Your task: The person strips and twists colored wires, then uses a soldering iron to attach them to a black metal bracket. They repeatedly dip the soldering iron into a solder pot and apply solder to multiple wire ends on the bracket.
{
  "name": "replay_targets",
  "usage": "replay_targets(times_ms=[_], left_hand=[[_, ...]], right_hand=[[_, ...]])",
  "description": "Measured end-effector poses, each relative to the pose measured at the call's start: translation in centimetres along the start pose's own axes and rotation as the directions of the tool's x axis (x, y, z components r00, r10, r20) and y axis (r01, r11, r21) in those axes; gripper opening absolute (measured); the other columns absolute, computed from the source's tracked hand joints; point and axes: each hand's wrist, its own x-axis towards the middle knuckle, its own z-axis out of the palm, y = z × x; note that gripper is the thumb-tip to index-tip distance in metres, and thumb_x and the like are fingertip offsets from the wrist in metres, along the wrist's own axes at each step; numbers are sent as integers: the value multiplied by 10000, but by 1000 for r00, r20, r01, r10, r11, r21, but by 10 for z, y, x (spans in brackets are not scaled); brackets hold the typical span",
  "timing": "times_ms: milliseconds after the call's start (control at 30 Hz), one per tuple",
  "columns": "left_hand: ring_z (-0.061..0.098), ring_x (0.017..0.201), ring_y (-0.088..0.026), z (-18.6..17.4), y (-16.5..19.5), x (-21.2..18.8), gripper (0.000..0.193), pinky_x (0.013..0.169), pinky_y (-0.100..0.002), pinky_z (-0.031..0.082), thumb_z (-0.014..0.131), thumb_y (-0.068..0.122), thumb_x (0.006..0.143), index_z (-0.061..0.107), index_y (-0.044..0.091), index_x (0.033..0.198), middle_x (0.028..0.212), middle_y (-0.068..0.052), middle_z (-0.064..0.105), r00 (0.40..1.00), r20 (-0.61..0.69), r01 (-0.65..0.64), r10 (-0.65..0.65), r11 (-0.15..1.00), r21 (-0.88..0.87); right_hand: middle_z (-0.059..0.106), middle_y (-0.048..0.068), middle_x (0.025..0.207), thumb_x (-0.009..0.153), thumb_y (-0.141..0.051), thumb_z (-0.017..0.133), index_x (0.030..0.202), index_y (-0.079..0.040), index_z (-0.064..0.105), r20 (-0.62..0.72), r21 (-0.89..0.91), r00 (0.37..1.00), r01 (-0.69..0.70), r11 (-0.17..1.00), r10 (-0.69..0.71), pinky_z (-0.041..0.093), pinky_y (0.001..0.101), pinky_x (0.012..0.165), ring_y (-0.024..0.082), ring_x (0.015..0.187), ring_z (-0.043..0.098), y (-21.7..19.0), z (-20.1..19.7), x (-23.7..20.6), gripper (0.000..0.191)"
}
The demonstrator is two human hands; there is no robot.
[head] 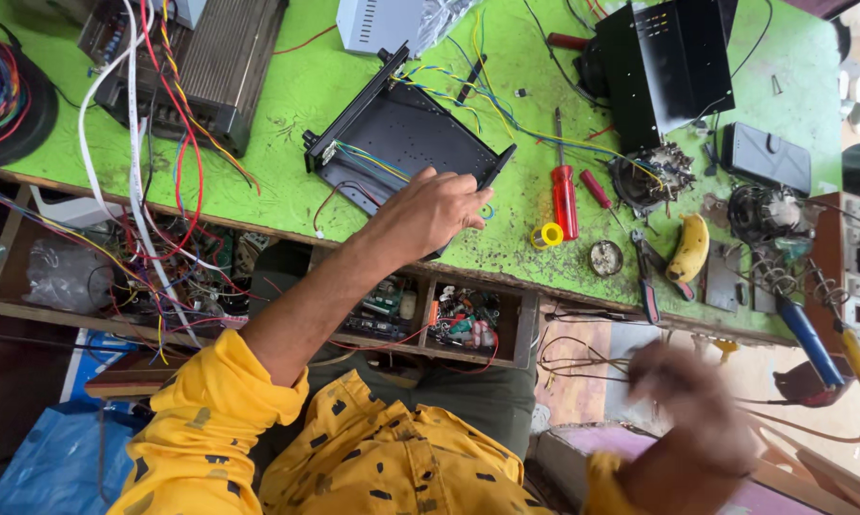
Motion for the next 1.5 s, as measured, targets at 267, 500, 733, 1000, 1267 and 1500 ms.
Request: replay_targets(times_ms=[267,500,733,1000,1267,1500], left_hand=[[608,839,-197,8,-13,0,421,741,-395,406,770,226,872,717,36,1243,839,-28,624,997,68,-17,22,998,-61],[636,870,-149,9,-20,-3,376,772,-380,395,691,86,933,712,44,1306,860,-6,643,993,121,5,13,990,-142],[610,873,-203,4,-11,-3,425,755,-391,394,775,211,867,726,71,1266,842,-28,624,997,41,-60,62,997,-49],[618,911,-206,4,-11,-5,425,757,-396,395,776,196,863,726,57,1262,878,-29,621,991,-28,-127,127,992,-2],[617,906,-206,4,-11,-5,458,761,-397,400,791,207,851,715,39,1271,880,-34,630,990,-33,-141,140,990,-16],[619,895,-196,6,-10,-5,446,777,-394,410,791,186,847,725,59,1270,873,-24,638,993,-22,-113,113,993,-20]], right_hand=[[645,147,1186,999,-191,641,1169,-102,591,529,485,732,-676,554,430,434,364,993,258,1170,559,59,132,-78,198],[709,96,1044,936,-339,720,1420,-182,585,-227,-643,672,-647,410,705,529,359,827,265,951,703,9,64,30,527],[696,132,1096,844,-296,708,1307,-105,596,110,-963,968,48,265,224,398,535,928,321,1110,648,-29,36,177,514],[695,119,1152,778,-297,714,1311,-139,620,230,-964,917,169,206,325,370,522,1059,318,1152,640,-29,28,203,564],[671,92,1217,830,-391,686,1338,-203,610,138,-985,872,69,161,470,386,539,931,302,1160,625,-30,34,208,547],[704,95,1168,851,-423,666,1335,-208,630,151,-978,883,68,196,444,389,533,929,303,1071,662,-35,36,211,531]])
